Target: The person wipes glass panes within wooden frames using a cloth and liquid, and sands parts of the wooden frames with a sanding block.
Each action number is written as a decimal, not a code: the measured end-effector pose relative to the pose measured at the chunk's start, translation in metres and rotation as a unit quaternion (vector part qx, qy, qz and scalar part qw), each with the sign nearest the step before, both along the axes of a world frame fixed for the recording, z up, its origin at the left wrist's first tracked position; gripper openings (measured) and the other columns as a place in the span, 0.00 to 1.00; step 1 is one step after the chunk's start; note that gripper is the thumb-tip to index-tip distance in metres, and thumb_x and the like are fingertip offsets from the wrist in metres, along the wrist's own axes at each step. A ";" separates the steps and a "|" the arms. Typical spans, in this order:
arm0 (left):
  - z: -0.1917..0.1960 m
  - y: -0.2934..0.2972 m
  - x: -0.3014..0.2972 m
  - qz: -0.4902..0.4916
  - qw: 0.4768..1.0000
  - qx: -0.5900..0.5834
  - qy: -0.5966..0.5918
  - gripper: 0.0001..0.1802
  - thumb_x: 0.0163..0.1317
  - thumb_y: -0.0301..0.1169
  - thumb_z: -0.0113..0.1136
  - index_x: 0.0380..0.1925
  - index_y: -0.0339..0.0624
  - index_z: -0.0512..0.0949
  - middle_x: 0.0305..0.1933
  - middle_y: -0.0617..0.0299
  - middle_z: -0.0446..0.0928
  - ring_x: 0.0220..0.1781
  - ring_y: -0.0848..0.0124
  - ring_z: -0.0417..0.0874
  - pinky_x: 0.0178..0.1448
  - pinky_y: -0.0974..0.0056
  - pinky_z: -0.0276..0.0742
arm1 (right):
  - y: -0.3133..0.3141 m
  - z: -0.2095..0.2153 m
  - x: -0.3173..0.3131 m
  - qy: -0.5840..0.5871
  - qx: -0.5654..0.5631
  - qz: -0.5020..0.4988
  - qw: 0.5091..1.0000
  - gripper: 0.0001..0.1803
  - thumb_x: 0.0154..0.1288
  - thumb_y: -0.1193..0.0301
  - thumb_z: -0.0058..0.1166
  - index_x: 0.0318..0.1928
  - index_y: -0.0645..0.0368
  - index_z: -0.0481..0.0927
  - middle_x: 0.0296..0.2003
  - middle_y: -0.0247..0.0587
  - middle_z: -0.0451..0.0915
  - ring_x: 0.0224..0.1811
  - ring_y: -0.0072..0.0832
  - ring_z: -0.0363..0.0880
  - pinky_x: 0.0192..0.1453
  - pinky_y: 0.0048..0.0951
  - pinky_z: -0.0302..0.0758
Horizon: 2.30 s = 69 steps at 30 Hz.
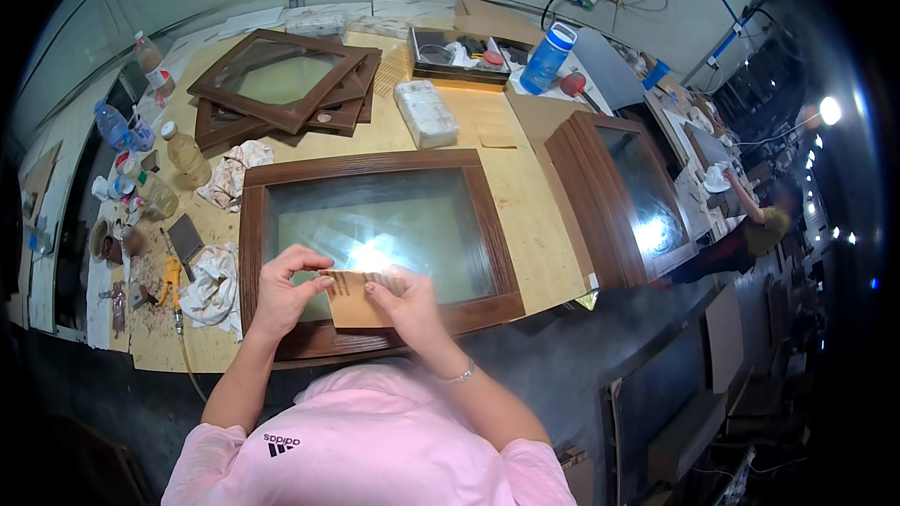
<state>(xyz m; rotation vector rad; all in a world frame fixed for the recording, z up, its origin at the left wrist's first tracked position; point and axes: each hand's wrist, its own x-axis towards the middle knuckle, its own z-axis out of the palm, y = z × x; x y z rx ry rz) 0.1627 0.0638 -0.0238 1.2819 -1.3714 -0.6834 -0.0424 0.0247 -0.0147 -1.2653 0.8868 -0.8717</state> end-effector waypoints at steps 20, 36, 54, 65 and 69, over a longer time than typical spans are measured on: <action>-0.012 -0.007 -0.019 0.129 0.926 -0.204 -0.291 0.12 0.42 0.23 0.71 0.30 0.43 0.83 0.31 0.63 0.79 0.36 0.61 0.77 0.42 0.58 0.67 | 0.000 -0.006 0.021 0.146 -0.175 -0.086 0.970 0.06 0.61 0.76 0.63 0.34 0.68 0.85 0.23 0.39 0.80 0.26 0.19 0.75 0.31 0.24 0.71; -0.008 -0.013 -0.015 0.159 0.912 -0.229 -0.299 0.06 0.46 0.25 0.68 0.26 0.45 0.81 0.30 0.66 0.77 0.36 0.66 0.77 0.49 0.57 0.62 | -0.010 -0.009 0.021 0.023 -0.012 -0.042 0.999 0.08 0.69 0.73 0.57 0.35 0.66 0.81 0.28 0.28 0.79 0.31 0.15 0.73 0.35 0.23 0.72; 0.004 -0.010 -0.015 -0.025 0.994 0.003 -0.111 0.05 0.49 0.29 0.69 0.25 0.40 0.83 0.26 0.62 0.80 0.34 0.66 0.78 0.49 0.61 0.64 | -0.007 -0.018 0.011 0.035 -0.030 -0.054 0.997 0.04 0.61 0.77 0.62 0.30 0.66 0.84 0.26 0.30 0.81 0.29 0.14 0.75 0.34 0.18 0.71; 0.004 -0.006 -0.022 0.051 0.947 -0.131 -0.287 0.08 0.46 0.28 0.71 0.29 0.45 0.84 0.30 0.67 0.80 0.36 0.68 0.78 0.50 0.58 0.62 | -0.004 -0.020 0.014 0.071 -0.094 -0.051 0.992 0.08 0.62 0.75 0.61 0.28 0.67 0.83 0.22 0.34 0.78 0.27 0.17 0.72 0.31 0.25 0.68; 0.000 -0.005 -0.027 0.094 0.914 -0.186 -0.348 0.09 0.45 0.27 0.71 0.28 0.46 0.83 0.30 0.68 0.79 0.36 0.68 0.78 0.49 0.57 0.61 | -0.002 -0.020 0.019 0.060 -0.029 -0.057 0.996 0.09 0.63 0.75 0.61 0.27 0.68 0.83 0.21 0.33 0.78 0.26 0.16 0.71 0.29 0.25 0.68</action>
